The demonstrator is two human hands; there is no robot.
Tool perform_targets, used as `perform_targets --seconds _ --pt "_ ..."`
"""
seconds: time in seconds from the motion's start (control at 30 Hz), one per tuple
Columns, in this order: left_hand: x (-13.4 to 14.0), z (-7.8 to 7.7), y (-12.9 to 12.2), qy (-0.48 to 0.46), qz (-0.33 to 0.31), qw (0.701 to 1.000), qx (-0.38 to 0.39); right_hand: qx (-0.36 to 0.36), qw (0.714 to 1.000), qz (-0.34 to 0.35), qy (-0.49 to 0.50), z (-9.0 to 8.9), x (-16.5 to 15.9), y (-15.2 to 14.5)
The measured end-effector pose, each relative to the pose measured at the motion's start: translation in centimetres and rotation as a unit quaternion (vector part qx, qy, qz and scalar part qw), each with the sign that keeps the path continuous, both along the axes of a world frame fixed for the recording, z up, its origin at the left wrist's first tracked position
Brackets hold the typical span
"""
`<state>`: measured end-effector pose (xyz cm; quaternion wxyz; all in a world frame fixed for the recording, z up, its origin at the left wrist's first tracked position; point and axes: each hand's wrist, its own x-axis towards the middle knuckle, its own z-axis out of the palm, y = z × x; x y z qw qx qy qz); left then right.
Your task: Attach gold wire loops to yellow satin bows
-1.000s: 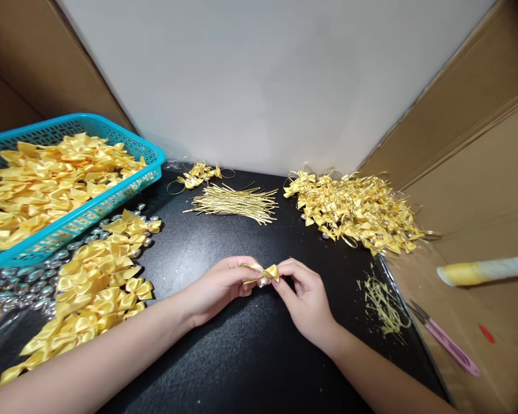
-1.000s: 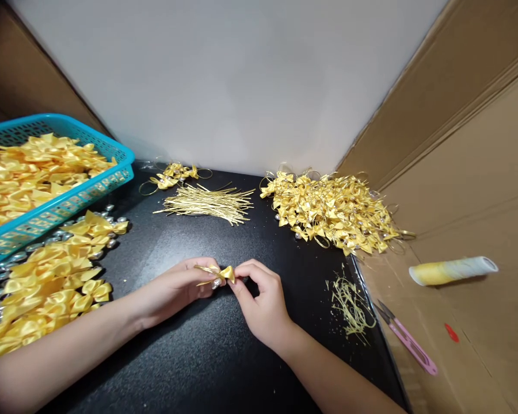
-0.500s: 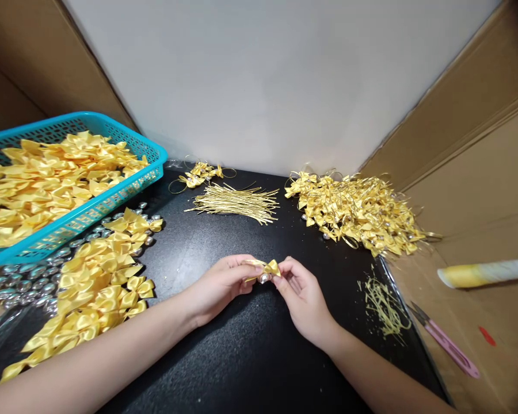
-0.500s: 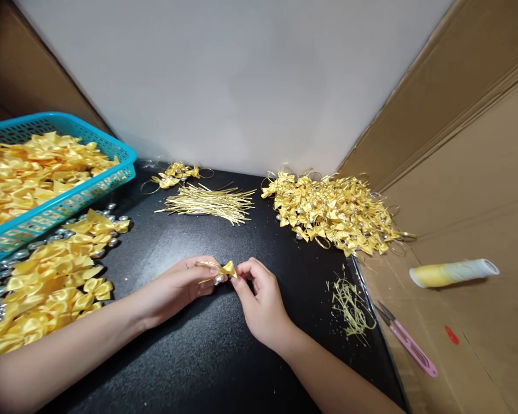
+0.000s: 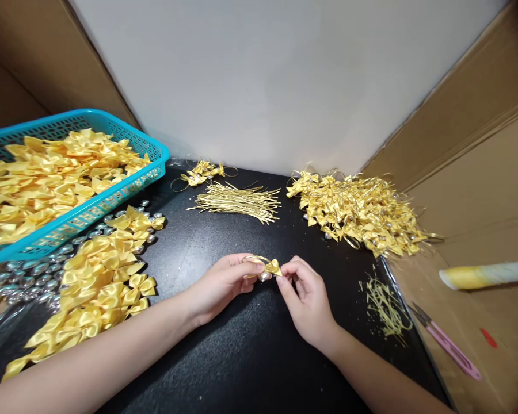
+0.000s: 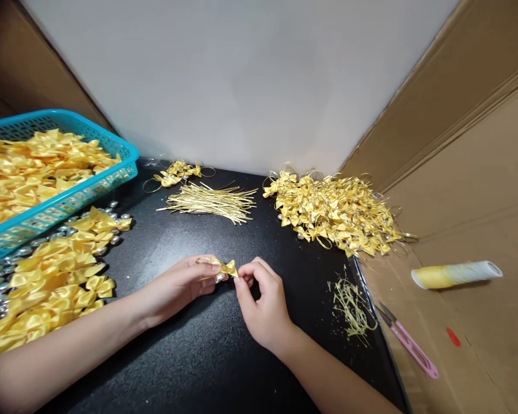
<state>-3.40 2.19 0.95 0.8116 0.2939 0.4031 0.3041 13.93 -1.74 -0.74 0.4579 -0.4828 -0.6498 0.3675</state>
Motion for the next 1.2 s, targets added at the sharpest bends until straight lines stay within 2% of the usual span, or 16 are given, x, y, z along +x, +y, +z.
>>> perform_targets --seconds 0.3,0.53,1.03,1.2 --pt "0.05 0.26 -0.14 0.012 -0.014 1.0 0.017 0.031 0.999 -0.012 -0.015 0.47 -0.19 -0.1" --pt "0.07 0.21 -0.14 -0.005 0.007 1.0 0.003 0.058 0.998 -0.03 -0.025 0.42 -0.11 -0.19" --pt "0.17 0.31 -0.09 -0.024 0.015 1.0 0.001 0.068 0.996 -0.032 -0.044 0.47 -0.08 -0.2" --pt "0.18 0.4 -0.16 -0.002 0.004 1.0 0.012 0.068 0.996 -0.03 -0.041 0.51 -0.14 -0.21"
